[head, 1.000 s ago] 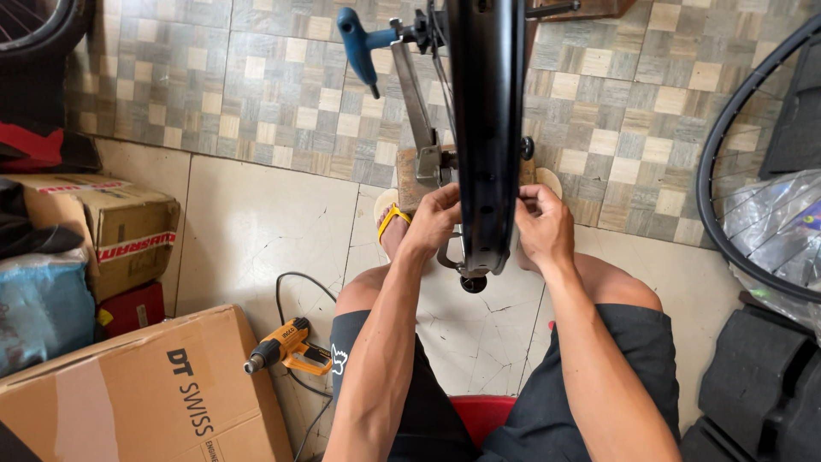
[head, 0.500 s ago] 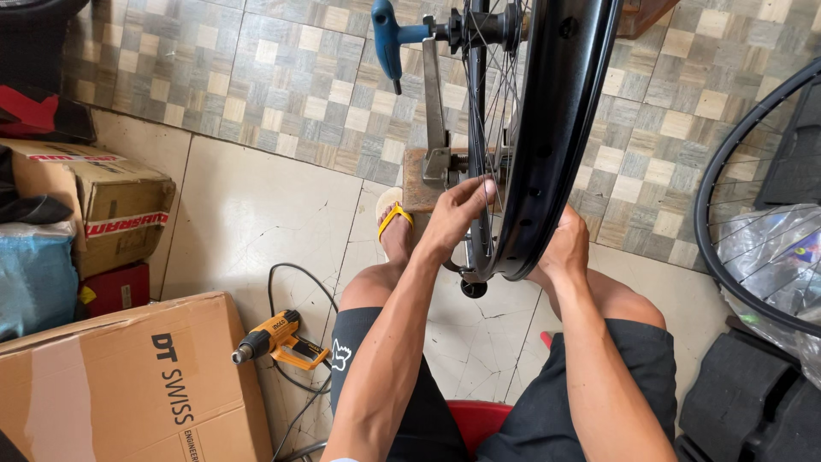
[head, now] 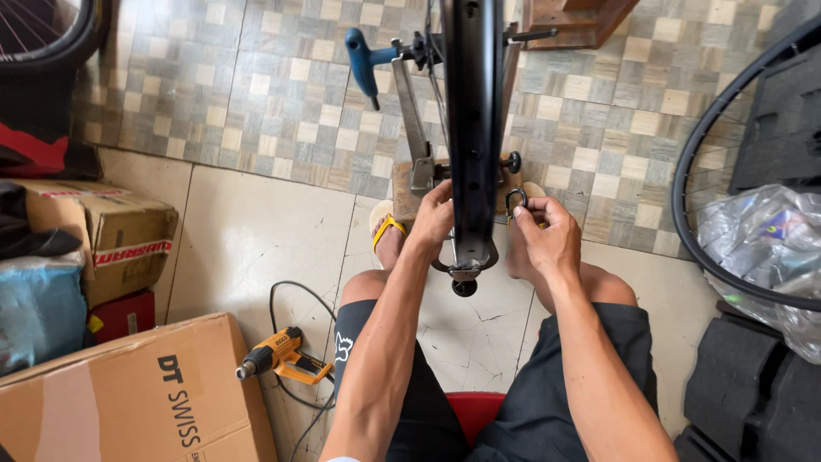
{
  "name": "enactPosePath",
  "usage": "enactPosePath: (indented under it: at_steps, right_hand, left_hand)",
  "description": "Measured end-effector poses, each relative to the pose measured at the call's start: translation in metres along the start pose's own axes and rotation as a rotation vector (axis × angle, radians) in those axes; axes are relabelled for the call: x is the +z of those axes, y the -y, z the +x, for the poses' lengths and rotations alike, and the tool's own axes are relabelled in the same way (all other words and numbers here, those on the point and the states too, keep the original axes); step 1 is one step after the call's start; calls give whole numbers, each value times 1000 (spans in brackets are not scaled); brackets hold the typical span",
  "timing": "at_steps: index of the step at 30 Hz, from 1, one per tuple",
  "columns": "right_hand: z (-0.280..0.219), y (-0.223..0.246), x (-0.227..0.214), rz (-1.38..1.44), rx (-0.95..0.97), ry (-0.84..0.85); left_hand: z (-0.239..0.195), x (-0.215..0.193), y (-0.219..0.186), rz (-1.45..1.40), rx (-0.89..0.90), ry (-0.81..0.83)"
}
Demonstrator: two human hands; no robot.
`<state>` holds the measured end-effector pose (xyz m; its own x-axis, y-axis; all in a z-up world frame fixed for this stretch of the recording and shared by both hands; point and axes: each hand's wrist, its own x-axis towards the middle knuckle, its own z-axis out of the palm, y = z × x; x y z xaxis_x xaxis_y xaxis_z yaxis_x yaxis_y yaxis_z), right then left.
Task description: The person uses a spoke wrench to adjust the tension of the spokes on a bicycle wheel mounted in a truing stand. They repeatedly rotate the wheel and tighten or loosen individual spokes to align the rim.
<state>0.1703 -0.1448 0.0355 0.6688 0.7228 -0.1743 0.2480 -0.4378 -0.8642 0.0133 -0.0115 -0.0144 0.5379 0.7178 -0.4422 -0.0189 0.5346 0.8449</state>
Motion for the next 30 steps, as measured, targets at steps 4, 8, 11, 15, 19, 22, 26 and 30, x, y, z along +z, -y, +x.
enactPosePath:
  at_steps: [4,8,11,15,19,22,26,30]
  right_hand:
    - [-19,4,-20,-9,-67,-25]
    - [-46,6,-50,21,-147,-38]
    - [-73,6,-72,-60,-201,-43]
    - [-106,5,-88,-206,-324,-57]
    - [-143,-4,-87,-230,-310,-41]
    - [-163,-11,-81,-314,-409,-43]
    - [-171,-16,-77,-367,-452,-11]
    - [-173,-20,-75,-417,-489,3]
  left_hand:
    - [0,-10,0,43,36,64]
    - [6,-19,-19,136,193,-94]
    - [-16,-21,-53,202,283,-200]
    - [-67,7,-115,207,408,-229]
    - [-115,35,-148,237,529,-221]
    - [-128,49,-152,322,624,-248]
    - [-134,56,-149,527,729,-287]
    - [-142,62,-147,596,707,-339]
